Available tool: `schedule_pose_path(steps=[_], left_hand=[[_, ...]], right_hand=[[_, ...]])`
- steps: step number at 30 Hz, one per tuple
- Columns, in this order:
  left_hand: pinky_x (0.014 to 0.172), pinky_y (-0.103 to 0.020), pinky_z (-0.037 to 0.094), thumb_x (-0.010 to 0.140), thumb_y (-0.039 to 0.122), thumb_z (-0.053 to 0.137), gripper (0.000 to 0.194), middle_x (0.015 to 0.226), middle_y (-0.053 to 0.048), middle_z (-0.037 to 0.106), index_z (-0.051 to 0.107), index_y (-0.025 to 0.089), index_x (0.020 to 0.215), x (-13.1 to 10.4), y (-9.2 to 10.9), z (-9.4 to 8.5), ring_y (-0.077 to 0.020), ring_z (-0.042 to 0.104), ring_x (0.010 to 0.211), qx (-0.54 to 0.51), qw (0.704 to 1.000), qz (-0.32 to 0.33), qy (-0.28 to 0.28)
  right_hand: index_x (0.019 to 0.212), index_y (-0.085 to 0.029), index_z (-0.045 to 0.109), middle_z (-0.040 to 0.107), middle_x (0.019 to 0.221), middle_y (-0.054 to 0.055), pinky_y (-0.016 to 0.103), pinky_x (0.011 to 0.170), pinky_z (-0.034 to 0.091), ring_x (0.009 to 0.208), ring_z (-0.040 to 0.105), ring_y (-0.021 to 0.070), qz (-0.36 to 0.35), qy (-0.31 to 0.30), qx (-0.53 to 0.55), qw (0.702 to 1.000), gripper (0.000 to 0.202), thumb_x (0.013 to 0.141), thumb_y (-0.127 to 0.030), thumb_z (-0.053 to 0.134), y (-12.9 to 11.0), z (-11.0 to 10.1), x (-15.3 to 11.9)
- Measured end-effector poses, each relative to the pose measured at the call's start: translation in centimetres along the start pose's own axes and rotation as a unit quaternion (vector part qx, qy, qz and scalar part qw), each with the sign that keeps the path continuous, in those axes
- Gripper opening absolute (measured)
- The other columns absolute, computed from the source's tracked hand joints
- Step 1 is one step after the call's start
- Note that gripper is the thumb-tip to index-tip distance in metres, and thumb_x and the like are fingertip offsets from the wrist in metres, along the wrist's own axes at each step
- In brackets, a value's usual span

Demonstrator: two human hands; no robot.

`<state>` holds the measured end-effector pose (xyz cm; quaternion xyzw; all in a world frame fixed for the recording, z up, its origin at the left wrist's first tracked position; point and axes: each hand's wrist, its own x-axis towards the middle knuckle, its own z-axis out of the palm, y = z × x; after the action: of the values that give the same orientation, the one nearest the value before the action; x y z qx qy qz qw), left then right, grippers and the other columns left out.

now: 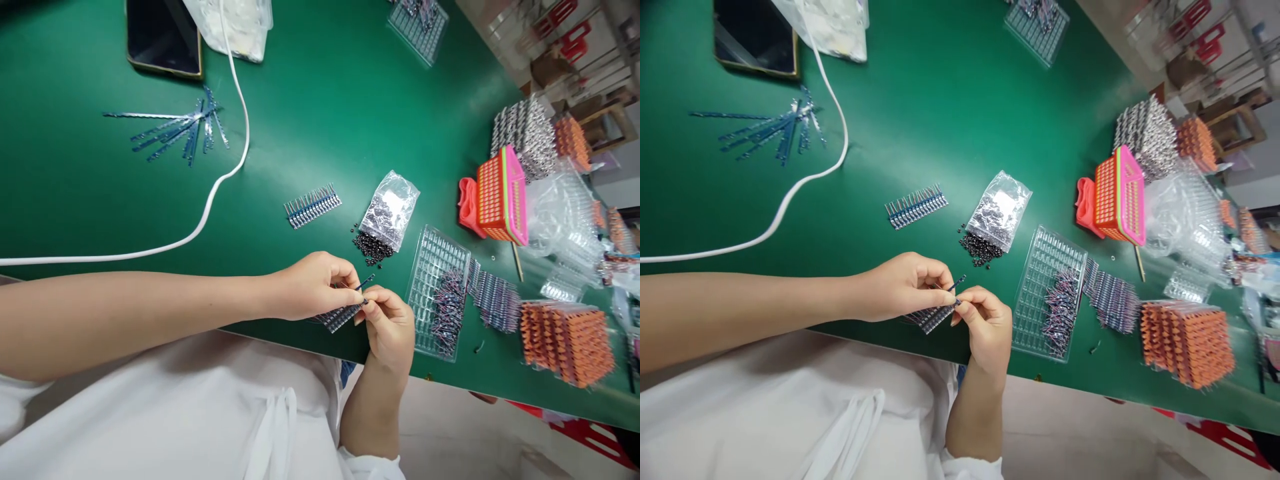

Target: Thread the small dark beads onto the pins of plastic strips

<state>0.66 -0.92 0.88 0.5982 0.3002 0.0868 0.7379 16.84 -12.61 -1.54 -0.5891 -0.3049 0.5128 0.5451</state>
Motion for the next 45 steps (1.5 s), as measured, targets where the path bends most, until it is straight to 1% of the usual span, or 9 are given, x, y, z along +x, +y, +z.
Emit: schedule_pose_path(steps=[5,12,17,24,29,31,37,41,45], left_hand=[[0.050,-0.020,0.034,0.078,0.033,0.069,0.020,0.061,0.003,0.058,0.064,0.014,0.075,0.09,-0.02,0.05,-0.0091,0.045,0.055,-0.066,0.998,-0.006,0.015],[0.050,-0.020,0.035,0.076,0.032,0.071,0.020,0.060,0.003,0.059,0.064,0.014,0.074,0.01,0.07,0.06,-0.0088,0.046,0.055,-0.072,0.997,-0.012,0.033],[0.050,-0.021,0.036,0.079,0.033,0.068,0.019,0.063,0.002,0.063,0.065,0.014,0.076,-0.19,0.26,0.19,-0.0093,0.048,0.055,-0.034,0.999,-0.008,0.042],[0.059,-0.023,0.045,0.082,0.033,0.065,0.018,0.073,0.000,0.072,0.070,0.016,0.084,-0.15,-0.15,0.15,-0.0132,0.060,0.065,0.045,0.998,0.030,0.044],[0.078,-0.027,0.053,0.079,0.030,0.067,0.030,0.096,-0.005,0.077,0.067,0.016,0.105,0.28,-0.68,0.30,-0.0198,0.071,0.088,0.016,0.999,0.026,0.045],[0.079,-0.028,0.053,0.079,0.032,0.066,0.026,0.094,-0.005,0.076,0.068,0.017,0.101,0.37,-0.70,0.35,-0.0200,0.070,0.087,0.009,0.999,0.025,0.041],[0.064,-0.024,0.044,0.091,0.039,0.053,0.028,0.072,0.001,0.067,0.069,0.019,0.082,0.15,-0.61,0.04,-0.0149,0.059,0.068,0.144,0.986,0.076,0.029],[0.066,-0.023,0.041,0.094,0.037,0.049,0.028,0.077,0.000,0.067,0.070,0.020,0.087,0.12,-0.59,-0.20,-0.0145,0.057,0.069,0.209,0.971,0.118,0.002],[0.066,-0.023,0.041,0.093,0.039,0.050,0.028,0.076,0.000,0.067,0.069,0.020,0.085,0.17,-0.18,-0.43,-0.0156,0.057,0.071,0.196,0.976,0.097,-0.024]], right_hand=[[0.082,-0.022,0.076,0.065,0.074,-0.001,0.022,0.049,0.048,0.053,0.056,0.0083,0.001,0.020,0.018,1.000,0.018,0.079,-0.040,0.078,-0.07,-0.04,0.02],[0.086,-0.022,0.077,0.066,0.071,0.000,0.022,0.052,0.049,0.056,0.059,0.0093,-0.019,0.033,0.039,0.999,0.016,0.083,-0.038,0.073,-0.13,-0.03,0.08],[0.087,-0.023,0.076,0.066,0.075,-0.002,0.022,0.055,0.048,0.057,0.058,0.0082,-0.035,0.041,-0.006,0.999,0.012,0.080,-0.033,0.077,0.31,-0.14,-0.09],[0.089,-0.022,0.074,0.064,0.079,-0.001,0.024,0.058,0.048,0.061,0.058,0.0100,-0.048,0.072,-0.081,0.993,0.012,0.082,-0.031,0.074,0.65,-0.14,-0.23],[0.086,-0.022,0.073,0.062,0.076,-0.002,0.023,0.056,0.045,0.060,0.055,0.0091,-0.079,0.094,-0.085,0.989,0.009,0.084,-0.031,0.072,0.54,0.23,-0.15],[0.086,-0.023,0.073,0.061,0.076,-0.002,0.022,0.056,0.044,0.060,0.055,0.0085,-0.086,0.098,-0.077,0.988,0.008,0.084,-0.030,0.072,0.54,0.42,-0.16],[0.082,-0.021,0.073,0.061,0.070,-0.003,0.022,0.054,0.044,0.056,0.054,0.0086,-0.041,0.055,-0.018,0.997,0.012,0.080,-0.033,0.074,0.51,0.56,0.05],[0.077,-0.019,0.073,0.061,0.066,-0.002,0.023,0.051,0.043,0.051,0.051,0.0084,0.005,0.029,0.024,0.999,0.020,0.073,-0.037,0.078,0.39,0.32,0.25],[0.077,-0.019,0.073,0.061,0.064,-0.002,0.022,0.050,0.042,0.051,0.051,0.0082,0.006,0.022,0.020,1.000,0.020,0.072,-0.037,0.079,0.30,0.22,0.07]])
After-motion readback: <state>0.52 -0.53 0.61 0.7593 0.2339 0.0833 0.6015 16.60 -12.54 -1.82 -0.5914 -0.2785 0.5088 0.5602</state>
